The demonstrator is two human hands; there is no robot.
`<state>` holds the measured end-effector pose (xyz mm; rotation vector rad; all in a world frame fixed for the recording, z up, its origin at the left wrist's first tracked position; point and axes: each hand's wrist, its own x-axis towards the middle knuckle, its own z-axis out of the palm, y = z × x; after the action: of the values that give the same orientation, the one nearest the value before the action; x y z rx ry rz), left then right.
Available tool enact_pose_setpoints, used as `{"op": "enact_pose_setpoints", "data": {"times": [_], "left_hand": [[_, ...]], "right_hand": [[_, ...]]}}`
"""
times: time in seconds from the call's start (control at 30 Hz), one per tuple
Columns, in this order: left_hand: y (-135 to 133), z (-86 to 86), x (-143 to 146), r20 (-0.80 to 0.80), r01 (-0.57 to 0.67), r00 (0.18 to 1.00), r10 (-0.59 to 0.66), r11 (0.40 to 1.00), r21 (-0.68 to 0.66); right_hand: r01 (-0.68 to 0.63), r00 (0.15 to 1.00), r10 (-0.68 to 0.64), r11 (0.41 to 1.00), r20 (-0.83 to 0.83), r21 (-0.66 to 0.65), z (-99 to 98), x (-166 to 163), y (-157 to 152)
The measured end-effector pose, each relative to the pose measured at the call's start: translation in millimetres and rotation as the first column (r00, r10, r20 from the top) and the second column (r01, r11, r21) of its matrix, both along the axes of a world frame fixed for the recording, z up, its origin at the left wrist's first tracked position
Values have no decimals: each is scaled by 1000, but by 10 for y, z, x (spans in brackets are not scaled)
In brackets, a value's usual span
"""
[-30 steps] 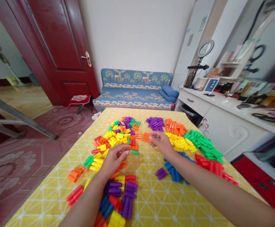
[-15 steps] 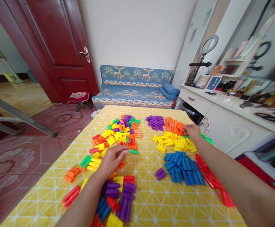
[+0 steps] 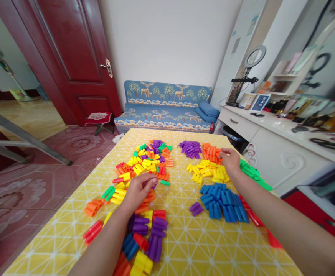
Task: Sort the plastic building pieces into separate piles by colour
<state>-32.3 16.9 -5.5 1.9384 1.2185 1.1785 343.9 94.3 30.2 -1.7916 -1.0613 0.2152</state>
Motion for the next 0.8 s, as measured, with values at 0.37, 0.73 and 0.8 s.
{"op": "enact_pose_setpoints", "data": {"times": [0.37,0.73,0.8], "left_hand": [[28,12,-83,183,-181,964,191,981,-70],[29,52,-105,278,-228,929,245,969,-93],[33,44,-100,295,-213,927,232,972,-96]], "right_hand": [[-838,545,839,544,1,38,-257,-2187,-1349],[-772,475,802,577,361,-266,-289,-2507,-1321],[-766,492,792,591,363,-253,-305,-2505,-1322]]}}
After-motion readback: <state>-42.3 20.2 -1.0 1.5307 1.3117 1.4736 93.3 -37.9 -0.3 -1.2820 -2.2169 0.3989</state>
